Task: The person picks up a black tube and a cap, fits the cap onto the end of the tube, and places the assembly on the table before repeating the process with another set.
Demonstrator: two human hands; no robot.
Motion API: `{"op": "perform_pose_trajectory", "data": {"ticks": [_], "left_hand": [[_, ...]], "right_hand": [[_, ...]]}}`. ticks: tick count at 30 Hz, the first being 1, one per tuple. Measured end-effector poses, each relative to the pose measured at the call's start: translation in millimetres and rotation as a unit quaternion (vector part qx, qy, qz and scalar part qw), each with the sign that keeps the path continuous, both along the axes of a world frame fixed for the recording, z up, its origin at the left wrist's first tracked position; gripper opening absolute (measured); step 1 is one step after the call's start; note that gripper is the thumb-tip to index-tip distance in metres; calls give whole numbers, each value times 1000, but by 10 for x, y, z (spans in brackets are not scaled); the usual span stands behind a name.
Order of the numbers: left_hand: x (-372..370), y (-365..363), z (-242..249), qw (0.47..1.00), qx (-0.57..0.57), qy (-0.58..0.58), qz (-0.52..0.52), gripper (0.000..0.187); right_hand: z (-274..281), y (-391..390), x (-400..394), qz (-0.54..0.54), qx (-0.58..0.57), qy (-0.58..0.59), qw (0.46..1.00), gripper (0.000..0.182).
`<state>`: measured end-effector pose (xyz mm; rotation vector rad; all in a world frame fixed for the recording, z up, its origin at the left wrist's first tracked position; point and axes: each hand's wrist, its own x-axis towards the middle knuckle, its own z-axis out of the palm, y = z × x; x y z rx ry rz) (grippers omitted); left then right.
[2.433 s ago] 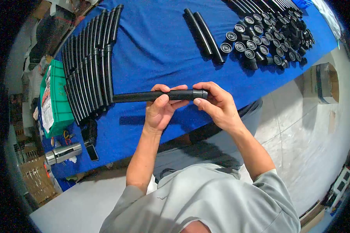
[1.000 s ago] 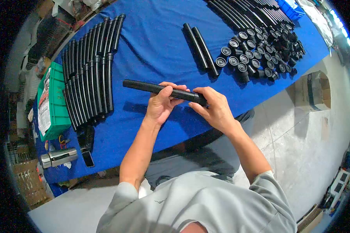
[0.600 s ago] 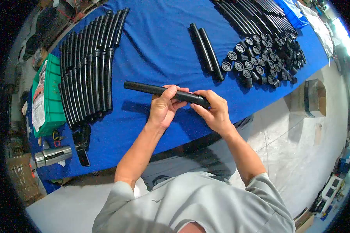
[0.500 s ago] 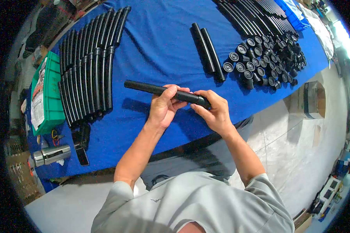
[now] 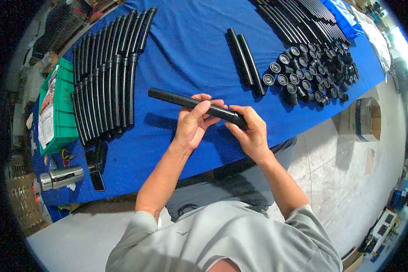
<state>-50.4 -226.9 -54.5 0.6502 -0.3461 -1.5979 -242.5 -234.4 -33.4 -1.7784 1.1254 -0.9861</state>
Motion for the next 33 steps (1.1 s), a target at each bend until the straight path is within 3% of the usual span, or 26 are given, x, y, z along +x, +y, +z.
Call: {"op": "perform_pose_trajectory", "data": {"ticks": [2, 5, 9, 13, 19, 33], "left_hand": [[17, -25, 8, 1000, -22, 8, 17, 21], [125, -63, -63, 998, -58, 23, -31, 23], [88, -44, -54, 996, -65, 35, -43, 26], [133, -47, 7, 996, -61, 25, -57, 26], [152, -51, -65, 996, -66, 5, -64, 23], [37, -9, -91, 998, -46, 15, -28, 13]], "right_hand": [[-43, 23, 30, -20, 16, -49, 998, 51], [118, 87, 62, 5, 222, -284, 933, 56], [102, -41, -103, 59, 313, -178, 931, 43], [127, -49, -102, 52, 306, -201, 929, 38], [241, -76, -84, 54, 251, -117, 959, 34], [94, 16, -33, 18, 100, -61, 993, 31]]}}
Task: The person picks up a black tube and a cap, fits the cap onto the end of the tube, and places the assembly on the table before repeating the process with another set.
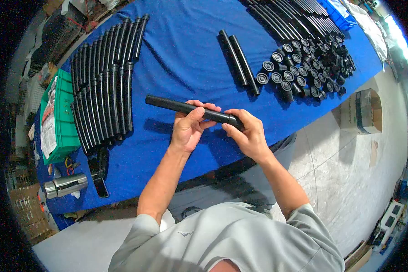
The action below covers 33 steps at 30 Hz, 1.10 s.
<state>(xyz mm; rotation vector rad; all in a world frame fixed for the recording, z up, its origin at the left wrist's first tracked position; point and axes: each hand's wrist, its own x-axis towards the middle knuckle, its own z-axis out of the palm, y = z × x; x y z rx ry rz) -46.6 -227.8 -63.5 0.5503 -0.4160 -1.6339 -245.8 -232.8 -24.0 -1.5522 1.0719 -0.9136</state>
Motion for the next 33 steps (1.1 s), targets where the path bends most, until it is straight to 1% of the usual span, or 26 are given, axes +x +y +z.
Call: {"op": "perform_pose_trajectory", "data": {"ticks": [4, 7, 9, 10, 13, 16, 19, 22, 23, 26, 27, 28, 30, 31, 33], "left_hand": [[22, -1, 50, 1000, -2, -10, -2, 19], [35, -34, 99, 1000, -4, -15, 21, 23], [105, -56, 91, 999, 11, -16, 49, 25], [123, -57, 80, 999, 1, -16, 37, 24], [144, -67, 45, 1000, -19, -16, 14, 23], [156, -57, 43, 1000, -9, -11, 14, 22], [152, -51, 57, 1000, -8, 1, 10, 21], [141, -44, 59, 1000, -9, 7, 10, 21], [148, -34, 71, 1000, -4, 5, 12, 22], [96, -12, 55, 1000, -6, 23, 18, 22], [88, -13, 50, 999, -2, 26, 20, 22], [90, -7, 47, 999, 6, 29, 24, 21], [73, -11, 56, 999, -1, 29, 26, 19], [70, -9, 56, 999, -1, 28, 29, 19], [77, -13, 40, 999, 0, 24, 34, 18]], "right_hand": [[-16, 4, -4, -3, -7, 10, 1000, 32], [-30, 14, -14, -16, 38, 1, 999, 33], [-151, -10, -78, -30, -13, 31, 999, 41], [-191, -22, -104, -37, -38, 47, 998, 44], [-67, 12, -73, -32, -36, -24, 999, 60], [-126, 14, -186, -6, 8, -32, 999, 72], [-68, 15, -198, -4, 49, -41, 998, 64], [69, -8, -167, 32, 11, 78, 996, 52], [139, 1, -116, 18, 82, 41, 996, 39], [28, -19, -121, 2, -25, 43, 999, 36], [119, 2, -95, -2, -10, 44, 999, 33], [51, -7, -96, -2, -53, 40, 998, 33], [141, -9, -87, 5, -52, 70, 996, 32], [98, -15, -89, 5, -43, 59, 997, 32], [100, -22, -88, 5, -72, 75, 995, 32]]}}
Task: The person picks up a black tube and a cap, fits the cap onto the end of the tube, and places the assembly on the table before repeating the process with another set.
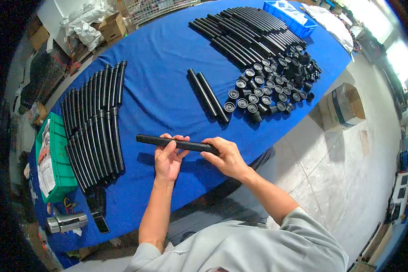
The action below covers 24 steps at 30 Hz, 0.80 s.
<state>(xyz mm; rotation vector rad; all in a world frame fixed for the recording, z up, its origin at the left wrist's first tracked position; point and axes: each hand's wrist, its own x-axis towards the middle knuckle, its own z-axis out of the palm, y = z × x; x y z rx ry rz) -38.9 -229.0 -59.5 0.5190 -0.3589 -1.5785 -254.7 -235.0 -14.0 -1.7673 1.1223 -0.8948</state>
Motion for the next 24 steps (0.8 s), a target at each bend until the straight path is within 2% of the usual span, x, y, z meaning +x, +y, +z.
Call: {"op": "perform_pose_trajectory", "data": {"ticks": [4, 7, 10, 13, 14, 17, 18, 19, 20, 21, 24], "left_hand": [[19, 2, 8, 1000, 1, -10, -8, 18], [8, 2, 29, 1000, 3, -13, -6, 17], [-35, -2, 95, 1000, 19, -12, -3, 16], [-7, -24, 46, 999, 24, -12, -19, 16], [28, -15, 37, 999, 20, -18, -25, 16], [37, -18, 21, 999, 14, -23, -34, 19], [43, -4, 22, 999, 13, -23, -30, 21], [45, -1, 16, 999, 7, -17, -44, 22], [32, -14, 9, 999, 4, -15, -52, 23], [39, -6, 12, 998, 1, -15, -54, 25], [28, 0, 25, 998, 4, -4, -57, 27]], "right_hand": [[27, 4, 11, 1, -69, 24, 997, 32], [63, 49, 0, 1, -28, 31, 999, 33], [11, 81, 18, -15, -106, 41, 993, 36], [-153, 79, 75, -27, -239, 60, 969, 41], [-149, 104, 83, -24, -229, 75, 970, 44], [-125, 121, 95, -34, -185, 78, 979, 41], [-67, 124, 68, -28, -38, 44, 998, 39], [10, 112, 38, -15, 111, 9, 994, 36], [8, 83, -9, -17, 292, -114, 949, 33], [23, 45, -35, -7, 365, -197, 910, 34], [-10, 75, -7, 28, 305, -158, 939, 35]]}}
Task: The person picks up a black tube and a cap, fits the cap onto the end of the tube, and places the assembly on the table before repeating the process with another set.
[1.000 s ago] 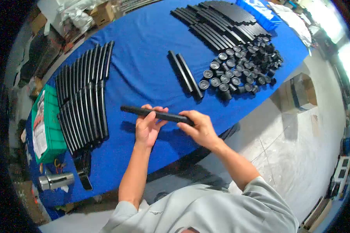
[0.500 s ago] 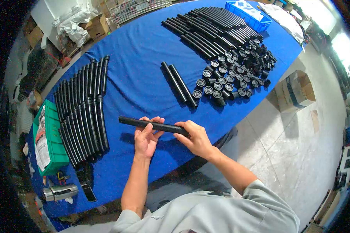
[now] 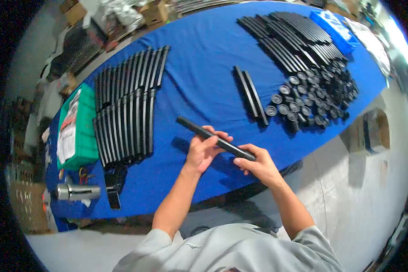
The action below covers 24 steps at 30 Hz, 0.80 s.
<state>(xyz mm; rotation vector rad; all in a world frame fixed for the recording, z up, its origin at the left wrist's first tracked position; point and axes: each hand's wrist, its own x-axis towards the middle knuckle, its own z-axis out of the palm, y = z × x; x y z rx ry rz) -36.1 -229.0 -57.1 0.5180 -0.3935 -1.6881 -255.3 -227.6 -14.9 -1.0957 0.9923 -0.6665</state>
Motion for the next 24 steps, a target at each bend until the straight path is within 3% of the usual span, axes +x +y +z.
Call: {"op": "perform_pose_trajectory", "data": {"ticks": [1, 3, 5, 7, 9, 10, 13, 14, 15, 17, 20, 24], "left_hand": [[5, 4, -9, 1000, 0, 2, -5, 27], [25, 15, 10, 1000, 11, -4, 1, 26], [7, -5, 1, 1000, 14, 3, -2, 26], [8, -7, -33, 1000, 10, -1, -1, 24], [46, -15, -58, 1000, 6, 0, -15, 22], [55, -15, -66, 1000, 7, -7, -20, 22], [29, -17, -54, 1000, -9, 4, -13, 23], [30, -7, -26, 1000, 4, 1, -9, 23], [13, -2, 9, 1000, 16, 1, -1, 22], [-1, 0, 73, 999, 44, -14, 0, 21], [28, 2, -1, 1000, 17, -20, 2, 21], [50, -2, -27, 1000, 4, -7, -16, 21]], "right_hand": [[-12, 33, 6, -2, -23, 27, 999, 35], [-43, 33, 39, -4, -219, 124, 968, 35], [0, 10, 48, -12, -450, 203, 869, 36], [52, 44, 56, -14, -424, 199, 883, 35], [104, 44, 38, 17, -194, 165, 967, 32], [65, 35, 21, 10, -84, 87, 993, 41], [92, 14, -4, -3, -10, 41, 999, 40], [45, 17, -11, 10, -166, 142, 976, 40], [76, 25, -13, 10, -345, 195, 918, 39], [33, 34, 5, -16, -430, 224, 875, 36], [10, 47, 31, -12, -441, 254, 861, 34], [162, 21, -38, 37, -242, 166, 955, 37]]}}
